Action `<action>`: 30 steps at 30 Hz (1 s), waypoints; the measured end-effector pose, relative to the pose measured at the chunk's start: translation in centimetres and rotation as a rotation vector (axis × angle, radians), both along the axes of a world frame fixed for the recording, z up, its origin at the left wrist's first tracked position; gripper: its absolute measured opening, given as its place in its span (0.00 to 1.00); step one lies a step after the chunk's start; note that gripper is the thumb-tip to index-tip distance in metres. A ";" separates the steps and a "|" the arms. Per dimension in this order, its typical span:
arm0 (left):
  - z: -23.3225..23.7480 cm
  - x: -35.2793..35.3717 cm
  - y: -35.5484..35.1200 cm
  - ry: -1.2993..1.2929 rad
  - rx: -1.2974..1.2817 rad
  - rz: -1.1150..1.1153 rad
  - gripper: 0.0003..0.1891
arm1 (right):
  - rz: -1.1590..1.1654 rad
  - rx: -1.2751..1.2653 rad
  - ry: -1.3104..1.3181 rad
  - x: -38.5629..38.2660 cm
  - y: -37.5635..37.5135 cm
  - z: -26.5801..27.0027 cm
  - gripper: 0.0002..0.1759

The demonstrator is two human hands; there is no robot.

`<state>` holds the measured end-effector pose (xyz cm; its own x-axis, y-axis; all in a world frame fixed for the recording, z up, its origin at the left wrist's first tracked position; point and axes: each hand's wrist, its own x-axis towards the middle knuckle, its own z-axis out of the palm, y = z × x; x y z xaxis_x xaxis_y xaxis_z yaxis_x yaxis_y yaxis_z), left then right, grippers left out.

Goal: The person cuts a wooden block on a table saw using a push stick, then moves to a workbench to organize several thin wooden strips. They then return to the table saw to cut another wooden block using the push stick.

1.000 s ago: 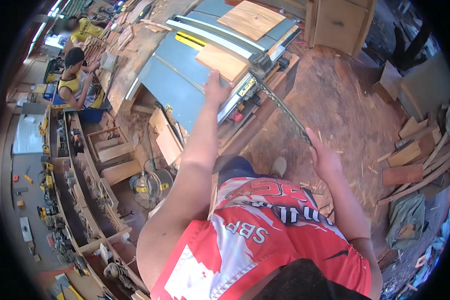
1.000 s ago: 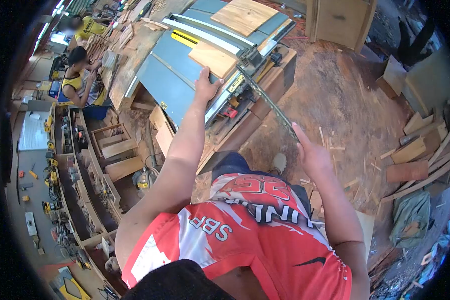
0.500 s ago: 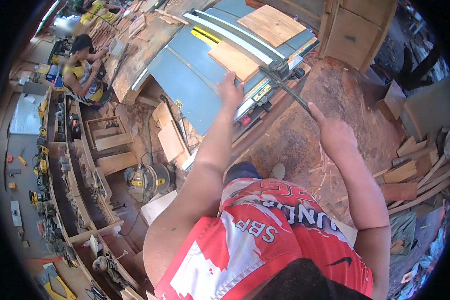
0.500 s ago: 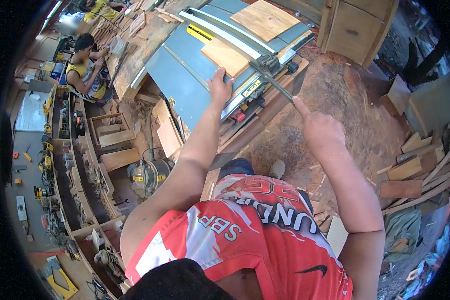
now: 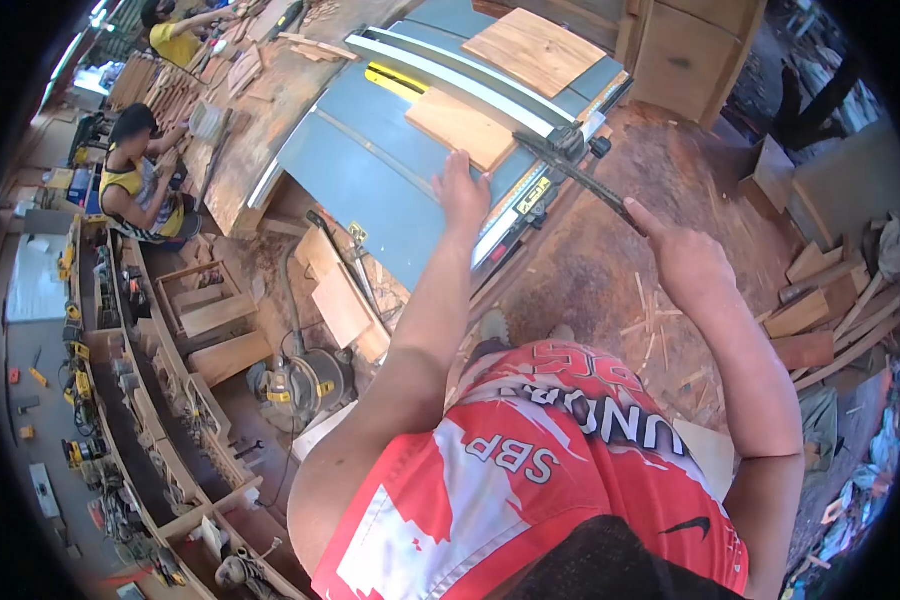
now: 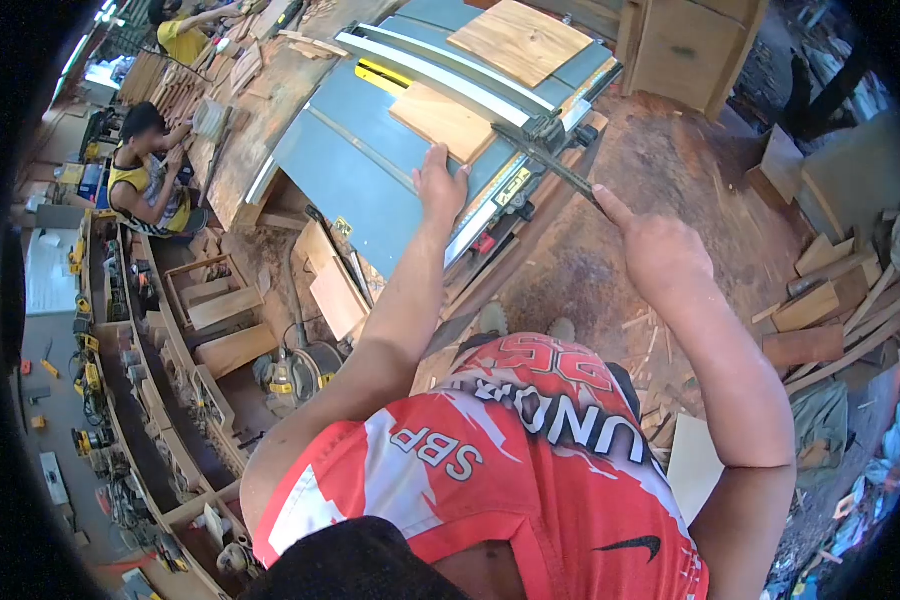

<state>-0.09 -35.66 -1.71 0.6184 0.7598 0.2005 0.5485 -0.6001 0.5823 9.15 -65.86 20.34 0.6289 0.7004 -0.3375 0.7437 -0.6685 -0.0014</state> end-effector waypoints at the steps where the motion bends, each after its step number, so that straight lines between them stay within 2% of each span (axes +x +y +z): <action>1: 0.1 -0.1 0.0 0.005 -0.013 0.005 0.33 | 0.004 -0.004 0.011 0.0 0.1 0.1 0.36; 9: -0.7 0.1 0.7 0.030 0.011 0.011 0.33 | -0.007 0.010 0.016 0.1 2.3 -0.6 0.35; 11: -0.9 0.1 0.9 0.031 0.021 0.016 0.33 | -0.046 -0.080 0.073 0.0 3.8 0.2 0.43; 15: 0.1 0.3 0.9 0.060 -0.012 0.032 0.34 | -0.070 -0.122 0.071 0.5 5.1 -0.3 0.43; 17: -0.6 0.3 1.2 0.065 -0.016 0.037 0.34 | -0.014 -0.015 0.010 1.2 4.7 -1.5 0.36; 18: -1.1 0.4 1.5 0.052 0.013 0.048 0.34 | -0.015 -0.014 0.011 1.2 4.9 -1.4 0.36; 20: -2.3 0.7 2.2 0.040 0.044 0.057 0.34 | -0.025 -0.049 0.008 0.9 5.5 -1.1 0.37; 30: -1.2 0.4 4.3 0.069 0.026 0.026 0.34 | -0.026 -0.004 0.000 0.4 7.4 -1.7 0.44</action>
<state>0.34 -31.40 -2.88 0.6115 0.7709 0.1781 0.6026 -0.5997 0.5266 9.53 -58.43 18.64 0.6471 0.6821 -0.3405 0.7259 -0.6878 0.0017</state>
